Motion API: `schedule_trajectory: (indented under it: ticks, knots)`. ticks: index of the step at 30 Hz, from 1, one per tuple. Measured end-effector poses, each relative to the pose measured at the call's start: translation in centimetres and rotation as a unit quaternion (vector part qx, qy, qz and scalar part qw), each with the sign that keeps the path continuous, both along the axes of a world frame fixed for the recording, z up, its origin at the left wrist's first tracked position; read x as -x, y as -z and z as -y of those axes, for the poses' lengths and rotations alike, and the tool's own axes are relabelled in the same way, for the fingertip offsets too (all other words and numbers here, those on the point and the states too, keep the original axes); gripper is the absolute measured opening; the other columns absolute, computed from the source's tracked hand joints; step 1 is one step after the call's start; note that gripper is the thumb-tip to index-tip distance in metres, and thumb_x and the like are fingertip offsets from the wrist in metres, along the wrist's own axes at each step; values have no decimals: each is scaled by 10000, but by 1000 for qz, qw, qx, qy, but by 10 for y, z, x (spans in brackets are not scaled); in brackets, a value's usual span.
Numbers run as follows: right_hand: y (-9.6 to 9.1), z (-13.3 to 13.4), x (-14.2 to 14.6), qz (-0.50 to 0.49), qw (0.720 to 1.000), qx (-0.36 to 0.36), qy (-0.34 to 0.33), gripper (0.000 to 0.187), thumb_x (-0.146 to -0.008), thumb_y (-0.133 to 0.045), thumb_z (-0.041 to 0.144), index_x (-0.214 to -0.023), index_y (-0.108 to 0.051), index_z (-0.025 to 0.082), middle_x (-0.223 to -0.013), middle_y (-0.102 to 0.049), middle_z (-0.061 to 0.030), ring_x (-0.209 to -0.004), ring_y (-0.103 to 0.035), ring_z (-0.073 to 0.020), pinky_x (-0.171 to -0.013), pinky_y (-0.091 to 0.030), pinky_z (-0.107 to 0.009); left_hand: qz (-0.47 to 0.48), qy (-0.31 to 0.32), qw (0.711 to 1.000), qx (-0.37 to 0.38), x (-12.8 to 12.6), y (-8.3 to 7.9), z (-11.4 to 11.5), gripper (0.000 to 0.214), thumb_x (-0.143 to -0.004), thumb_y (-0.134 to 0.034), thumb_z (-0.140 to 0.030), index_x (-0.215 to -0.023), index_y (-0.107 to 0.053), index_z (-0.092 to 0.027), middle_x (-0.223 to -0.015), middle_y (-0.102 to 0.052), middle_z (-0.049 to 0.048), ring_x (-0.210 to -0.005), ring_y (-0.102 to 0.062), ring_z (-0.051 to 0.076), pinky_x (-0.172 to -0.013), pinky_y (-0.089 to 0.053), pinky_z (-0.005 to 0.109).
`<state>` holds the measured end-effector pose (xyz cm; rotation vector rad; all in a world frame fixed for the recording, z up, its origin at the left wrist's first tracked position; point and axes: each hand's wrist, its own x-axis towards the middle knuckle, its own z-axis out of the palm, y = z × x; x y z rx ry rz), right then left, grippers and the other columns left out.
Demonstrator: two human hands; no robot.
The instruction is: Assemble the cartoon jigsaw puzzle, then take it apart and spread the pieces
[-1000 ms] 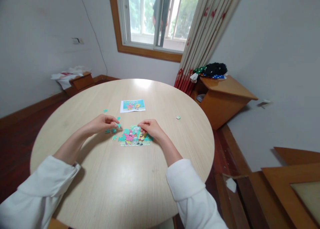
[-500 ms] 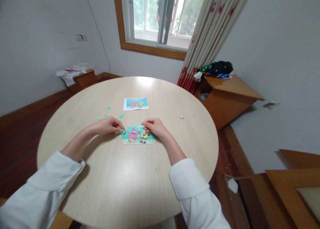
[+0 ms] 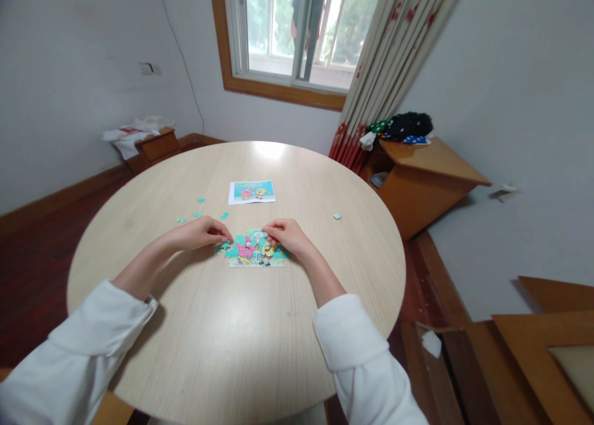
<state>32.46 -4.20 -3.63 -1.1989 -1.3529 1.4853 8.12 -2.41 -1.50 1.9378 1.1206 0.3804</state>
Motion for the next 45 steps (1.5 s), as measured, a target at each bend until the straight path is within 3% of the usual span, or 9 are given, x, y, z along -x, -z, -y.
schedule_trajectory:
  ticks: [11, 20, 25, 36, 45]
  knots:
    - [1, 0, 0, 2, 1000, -5, 2, 219, -629, -718, 323, -679, -640, 124, -490, -527, 39, -453, -443, -56, -454, -335, -201, 17, -21, 1000, -16, -7, 4, 3, 104, -680, -609, -246, -684, -649, -150, -575, -597, 13, -533, -507, 119, -535, -380, 249]
    - [0, 0, 0, -2, 1000, -1, 0, 210, -623, -714, 313, -678, -639, 124, -514, -545, 36, -456, -450, -52, -457, -339, -198, -2, -48, 998, -37, -8, 5, 0, 128, -694, -591, -222, -729, -681, -139, -626, -639, 32, -568, -522, 130, -565, -382, 252]
    - [0, -2, -1, -19, 1000, -5, 21, 231, -605, -716, 331, -689, -646, 128, -511, -545, 35, -442, -438, -50, -439, -303, -197, 59, -114, 991, -44, -6, 10, -5, 124, -679, -596, -179, -746, -696, -150, -737, -694, 68, -666, -586, 166, -644, -417, 278]
    - [2, -5, -1, -52, 996, -22, 66, 268, -594, -723, 369, -700, -643, 137, -471, -505, 47, -416, -387, -49, -424, -231, -204, 208, -173, 963, -1, -22, 13, -2, 71, -618, -663, -101, -604, -641, -167, -619, -649, 45, -608, -581, 151, -615, -429, 279]
    - [-1, 1, 4, -40, 998, -36, 35, 274, -591, -742, 285, -821, -698, 142, -627, -613, 6, -575, -517, -93, -561, -381, -242, 257, -166, 949, 76, -39, 14, 9, 91, -604, -714, -155, -639, -631, -147, -626, -670, 55, -635, -638, 167, -632, -472, 296]
